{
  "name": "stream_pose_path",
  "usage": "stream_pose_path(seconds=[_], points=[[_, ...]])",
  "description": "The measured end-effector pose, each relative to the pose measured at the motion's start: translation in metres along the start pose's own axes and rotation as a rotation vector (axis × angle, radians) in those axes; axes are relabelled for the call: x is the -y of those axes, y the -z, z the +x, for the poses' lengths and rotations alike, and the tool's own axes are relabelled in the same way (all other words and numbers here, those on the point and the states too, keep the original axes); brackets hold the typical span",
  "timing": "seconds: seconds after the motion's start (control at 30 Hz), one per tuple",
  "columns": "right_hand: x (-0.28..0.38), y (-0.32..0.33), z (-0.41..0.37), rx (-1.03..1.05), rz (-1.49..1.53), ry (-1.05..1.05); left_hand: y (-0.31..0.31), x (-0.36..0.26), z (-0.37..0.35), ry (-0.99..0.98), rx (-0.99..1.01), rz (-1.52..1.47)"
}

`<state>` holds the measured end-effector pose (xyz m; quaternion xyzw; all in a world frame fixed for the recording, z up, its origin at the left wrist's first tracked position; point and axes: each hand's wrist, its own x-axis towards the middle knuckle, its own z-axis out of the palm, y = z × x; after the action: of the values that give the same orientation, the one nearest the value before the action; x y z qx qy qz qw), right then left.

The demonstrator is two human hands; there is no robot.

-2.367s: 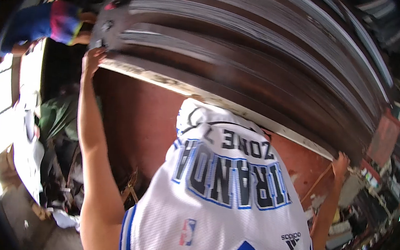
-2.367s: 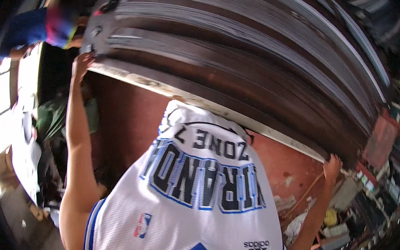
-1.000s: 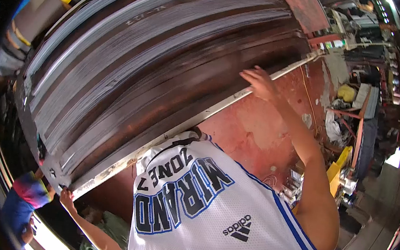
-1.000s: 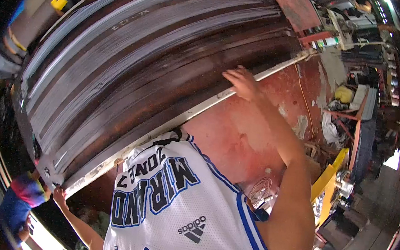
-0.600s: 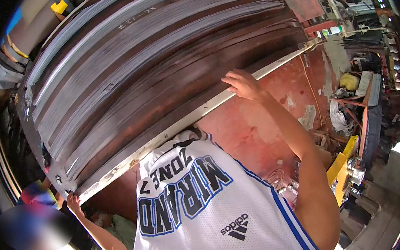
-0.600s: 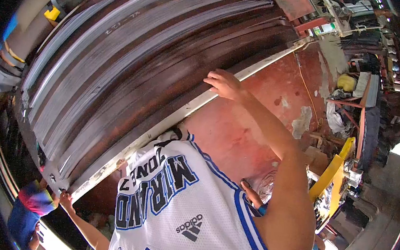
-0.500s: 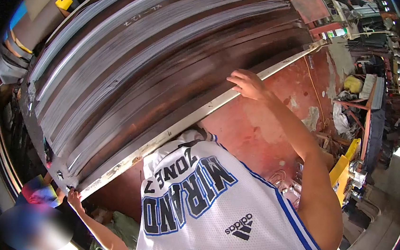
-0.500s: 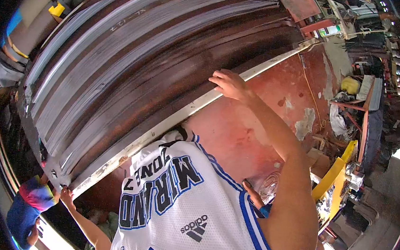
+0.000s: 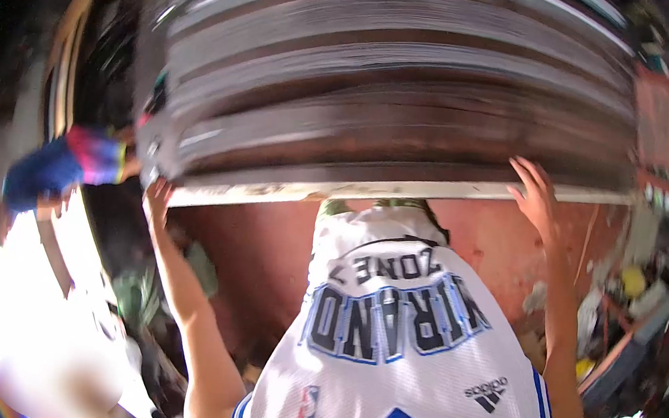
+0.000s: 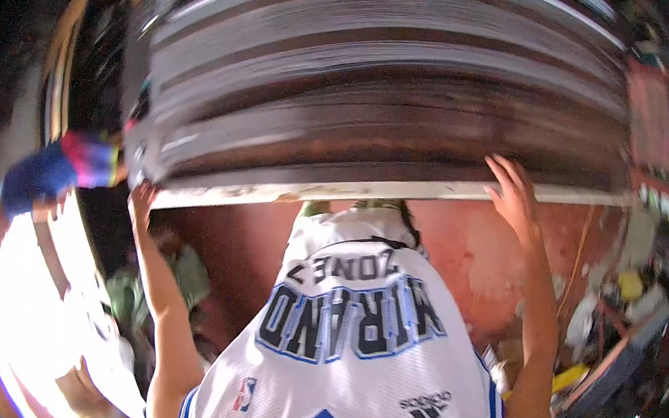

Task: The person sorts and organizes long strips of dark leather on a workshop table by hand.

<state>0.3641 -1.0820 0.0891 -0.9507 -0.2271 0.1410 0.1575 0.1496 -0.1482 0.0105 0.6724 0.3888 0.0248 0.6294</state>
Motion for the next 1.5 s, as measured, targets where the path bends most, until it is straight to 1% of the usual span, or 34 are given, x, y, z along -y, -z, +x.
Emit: stream_pose_path(seconds=[0.03,0.07,0.1,0.13,0.17,0.23,0.3,0.33,0.37,0.43,0.53,0.6,0.63,0.7,0.73,0.8,0.83,0.9,0.93,0.97,1.03,1.1,1.17,1.2,1.23,1.3,1.33,1.37,1.4,1.47,1.5], points=[[0.013,-0.001,0.001,-0.038,0.000,0.039,0.027,0.027,0.022,-0.110,0.166,0.182],[0.030,-0.006,0.008,-0.035,0.079,0.052,-0.031,-0.011,-0.013,-0.004,-0.104,0.042],[0.045,-0.009,0.016,-0.033,0.149,0.055,-0.066,-0.043,-0.033,0.003,-0.143,0.483],[0.068,-0.008,0.025,-0.041,0.176,0.083,-0.091,-0.063,-0.052,-0.051,-0.171,0.582],[0.084,-0.012,0.031,-0.046,0.127,0.131,-0.099,-0.067,-0.057,-0.087,-0.178,0.562],[0.113,-0.019,0.046,-0.050,0.120,0.190,-0.108,-0.064,-0.062,-0.116,-0.162,0.523],[0.123,-0.029,0.050,-0.040,0.135,0.229,-0.130,-0.061,-0.073,-0.169,-0.138,0.434],[0.123,-0.028,0.053,-0.013,0.118,0.229,-0.151,-0.066,-0.085,-0.131,-0.168,0.388],[0.125,-0.026,0.055,0.017,0.101,0.236,-0.166,-0.073,-0.097,-0.200,-0.148,0.353],[0.119,-0.018,0.050,0.045,0.075,0.219,-0.196,-0.073,-0.114,-0.185,-0.180,0.315],[0.098,-0.005,0.040,0.052,-0.006,0.187,-0.236,-0.075,-0.136,-0.146,-0.240,0.147],[0.081,0.001,0.031,0.053,-0.017,0.156,-0.259,-0.077,-0.150,-0.134,-0.263,0.137],[0.074,0.003,0.027,0.065,-0.026,0.115,-0.268,-0.078,-0.154,-0.147,-0.271,0.136],[0.067,0.011,0.025,0.109,-0.038,0.057,-0.283,-0.084,-0.164,-0.099,-0.257,-0.024],[0.067,0.010,0.024,0.113,-0.040,0.052,-0.297,-0.075,-0.168,-0.116,-0.256,-0.028],[0.098,0.023,0.033,0.086,-0.073,0.067,-0.304,-0.080,-0.178,-0.100,-0.246,-0.060],[0.112,0.018,0.037,0.090,-0.080,0.064,-0.307,-0.081,-0.183,-0.089,-0.251,-0.087],[0.153,0.009,0.056,0.037,0.058,0.155,-0.307,-0.084,-0.187,-0.076,-0.274,-0.090],[0.174,0.002,0.066,0.034,0.073,0.214,-0.307,-0.086,-0.188,-0.075,-0.299,-0.084],[0.180,-0.009,0.070,0.028,0.094,0.273,-0.320,-0.083,-0.192,-0.070,-0.297,-0.083],[0.205,-0.023,0.082,-0.004,0.047,0.380,-0.324,-0.084,-0.196,-0.064,-0.295,-0.111],[0.210,-0.032,0.085,0.003,0.043,0.405,-0.328,-0.079,-0.195,-0.066,-0.294,-0.097],[0.204,-0.040,0.084,0.007,0.085,0.382,-0.330,-0.085,-0.196,-0.070,-0.300,0.010],[0.204,-0.039,0.084,0.017,0.080,0.388,-0.329,-0.085,-0.194,-0.107,-0.305,0.090],[0.204,-0.038,0.084,0.009,0.089,0.387,-0.328,-0.086,-0.193,-0.098,-0.309,0.085],[0.201,-0.035,0.081,0.009,0.095,0.387,-0.332,-0.088,-0.194,-0.202,-0.321,0.287],[0.205,-0.032,0.083,0.000,0.095,0.387,-0.329,-0.088,-0.193,-0.163,-0.286,0.295],[0.210,-0.030,0.084,-0.008,0.096,0.387,-0.327,-0.083,-0.190,-0.221,-0.284,0.301],[0.217,-0.029,0.087,-0.018,0.117,0.401,-0.326,-0.085,-0.189,-0.202,-0.253,0.335],[0.237,-0.032,0.100,-0.046,0.150,0.472,-0.321,-0.096,-0.188,-0.185,-0.180,0.391],[0.249,-0.037,0.108,-0.059,0.180,0.515,-0.319,-0.098,-0.185,-0.210,-0.165,0.415]])
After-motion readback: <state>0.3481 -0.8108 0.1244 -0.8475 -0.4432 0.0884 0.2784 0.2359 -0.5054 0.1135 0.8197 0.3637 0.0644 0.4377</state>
